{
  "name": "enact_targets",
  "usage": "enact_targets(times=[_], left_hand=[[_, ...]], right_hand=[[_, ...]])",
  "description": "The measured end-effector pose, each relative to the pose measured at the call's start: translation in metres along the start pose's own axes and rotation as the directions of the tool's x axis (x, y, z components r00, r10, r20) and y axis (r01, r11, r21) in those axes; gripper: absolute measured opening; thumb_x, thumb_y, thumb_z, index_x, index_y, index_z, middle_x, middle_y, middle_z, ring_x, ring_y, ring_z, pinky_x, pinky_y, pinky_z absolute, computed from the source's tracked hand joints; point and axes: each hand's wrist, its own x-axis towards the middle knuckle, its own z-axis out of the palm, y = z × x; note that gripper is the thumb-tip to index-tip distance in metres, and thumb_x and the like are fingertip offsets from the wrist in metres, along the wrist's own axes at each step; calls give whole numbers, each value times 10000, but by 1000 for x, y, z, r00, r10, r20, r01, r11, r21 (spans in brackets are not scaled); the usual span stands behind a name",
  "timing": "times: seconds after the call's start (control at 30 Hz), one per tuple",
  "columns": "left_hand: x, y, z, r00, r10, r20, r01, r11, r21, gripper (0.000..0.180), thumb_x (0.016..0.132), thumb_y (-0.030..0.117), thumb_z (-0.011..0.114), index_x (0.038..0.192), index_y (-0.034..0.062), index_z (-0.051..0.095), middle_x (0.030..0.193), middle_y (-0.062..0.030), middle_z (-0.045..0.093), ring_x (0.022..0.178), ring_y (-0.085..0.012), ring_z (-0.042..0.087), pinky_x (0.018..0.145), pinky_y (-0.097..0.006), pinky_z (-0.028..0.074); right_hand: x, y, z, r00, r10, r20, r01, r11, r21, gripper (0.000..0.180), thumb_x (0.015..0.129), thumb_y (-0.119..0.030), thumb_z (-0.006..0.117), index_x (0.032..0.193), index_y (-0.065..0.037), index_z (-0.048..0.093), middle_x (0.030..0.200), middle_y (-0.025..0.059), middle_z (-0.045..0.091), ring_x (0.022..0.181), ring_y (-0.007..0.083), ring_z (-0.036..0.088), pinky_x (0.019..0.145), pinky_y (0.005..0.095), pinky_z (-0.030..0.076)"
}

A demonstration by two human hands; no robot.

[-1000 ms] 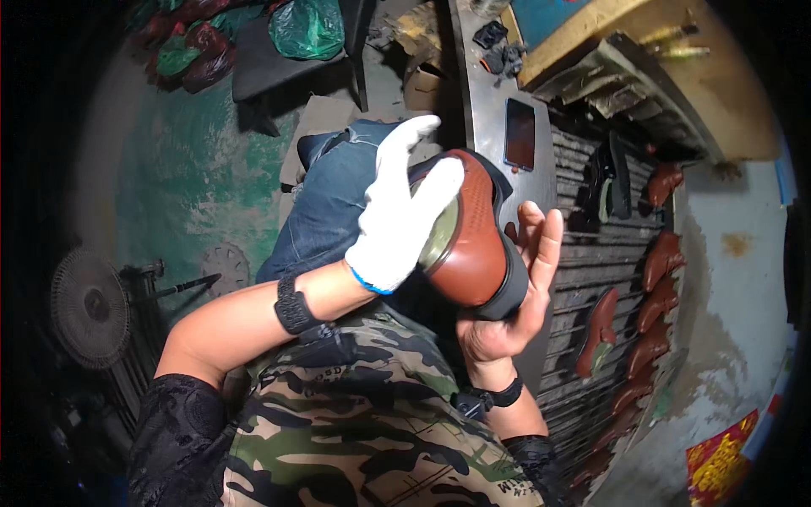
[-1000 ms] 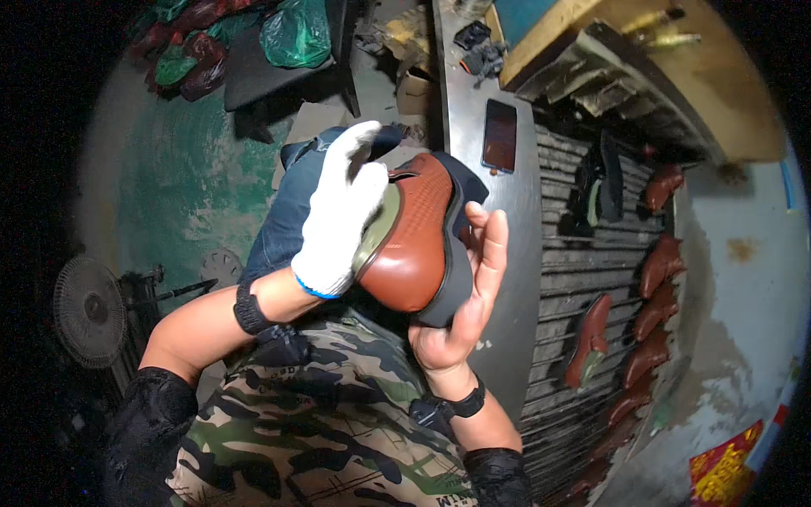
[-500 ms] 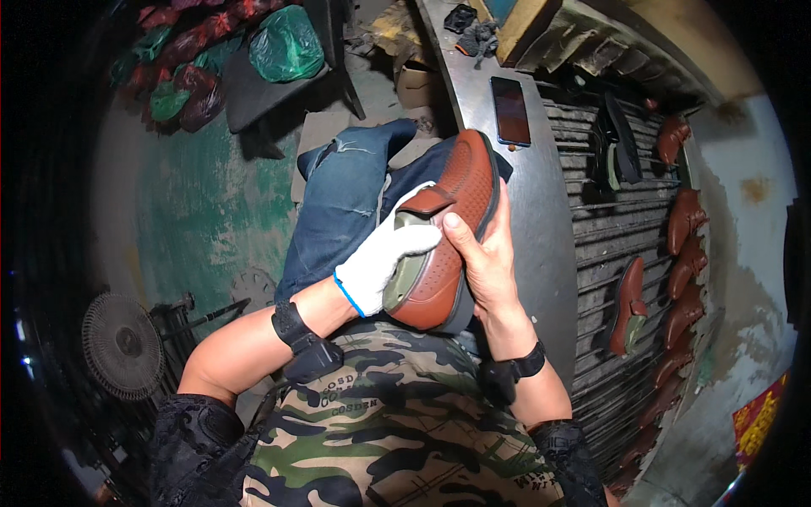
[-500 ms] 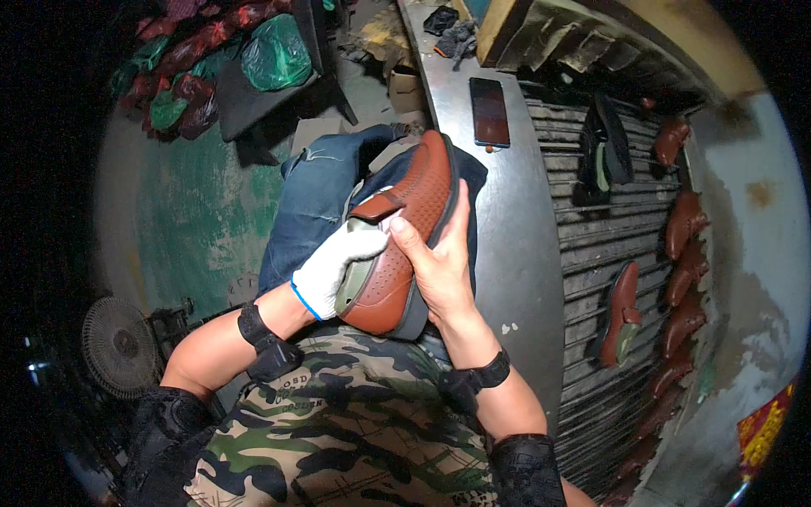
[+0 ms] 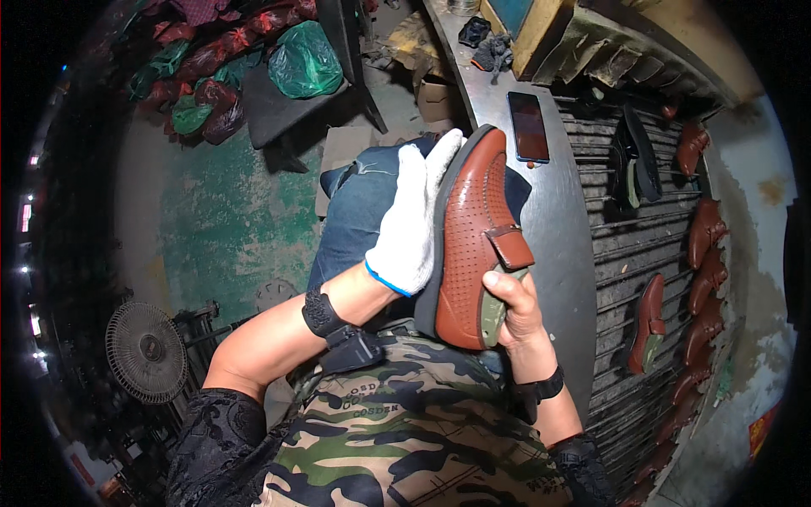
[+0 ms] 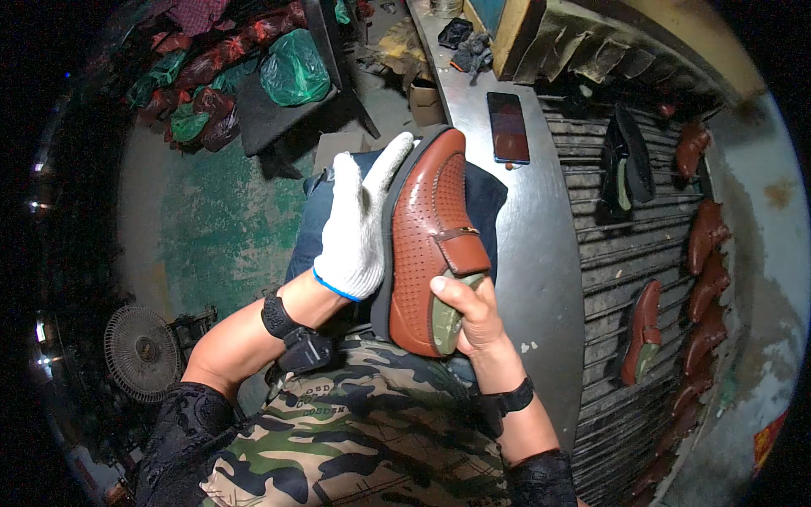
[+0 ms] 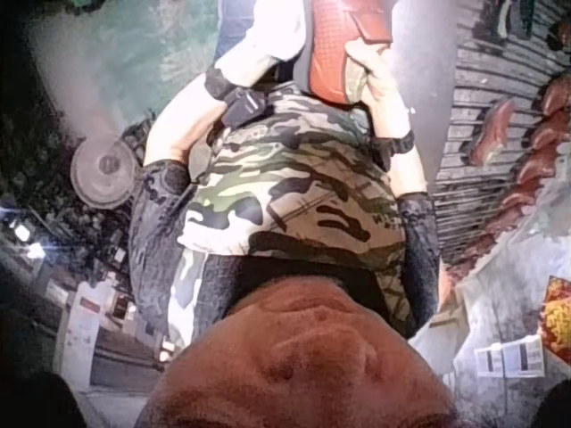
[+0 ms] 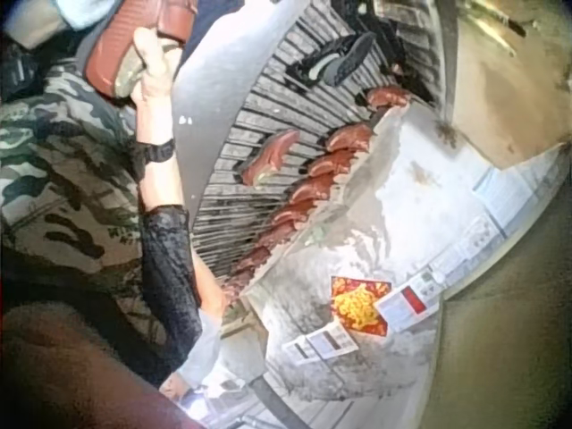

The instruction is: The recorder picks up and inspects the exterior and soles of various finished shoes from a production line.

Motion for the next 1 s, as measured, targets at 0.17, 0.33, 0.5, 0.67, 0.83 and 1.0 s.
enact_targets(times=[0.17,0.33,0.5,0.67,0.83,1.0], left_hand=[[20,-7,-12,997,-59,49,64,990,-123,736,1113,602,365,1647,97,335,1655,-89,396,1489,-225,417,1262,-364,285],[-16,-35,-15,946,-278,170,206,914,350,629,1142,357,463,1674,84,267,1711,-80,310,1549,-199,328,1292,-359,238],[3,-26,-2,916,-327,233,197,872,448,662,1141,401,444,1684,89,229,1722,-67,285,1555,-206,323,1298,-363,228],[25,-32,-8,814,-489,314,460,872,166,829,1076,640,413,1689,119,213,1716,-71,296,1496,-215,409,1240,-384,324],[31,3,-50,842,-500,200,494,865,85,853,1039,709,415,1627,93,351,1566,-201,503,1325,-328,597,1098,-445,491],[32,34,-87,916,-393,78,391,919,42,855,1031,689,464,1590,47,383,1493,-216,564,1268,-351,634,1071,-461,520]], right_hand=[[7,-11,-21,993,-99,-70,104,992,74,666,908,-141,659,1509,41,436,1333,205,646,1167,309,699,1025,465,585],[10,-16,-24,966,-216,-141,230,969,94,611,947,-163,620,1488,60,447,1321,210,649,1150,294,704,1014,442,587],[9,-25,-18,911,-328,-250,335,942,-14,562,963,-166,600,1470,45,481,1296,186,667,1116,277,712,998,426,589],[7,-53,-96,780,-460,-424,455,882,-120,551,945,-136,640,1464,5,520,1322,145,660,1156,259,680,1013,410,562],[-7,-114,-195,321,-891,-322,80,365,-928,1018,836,-63,778,1680,-184,221,1638,219,346,1442,371,451,1196,486,377],[-58,-161,-307,599,-609,-520,-411,324,-852,972,884,-81,731,1692,-200,204,1695,212,297,1554,400,319,1235,506,333]])
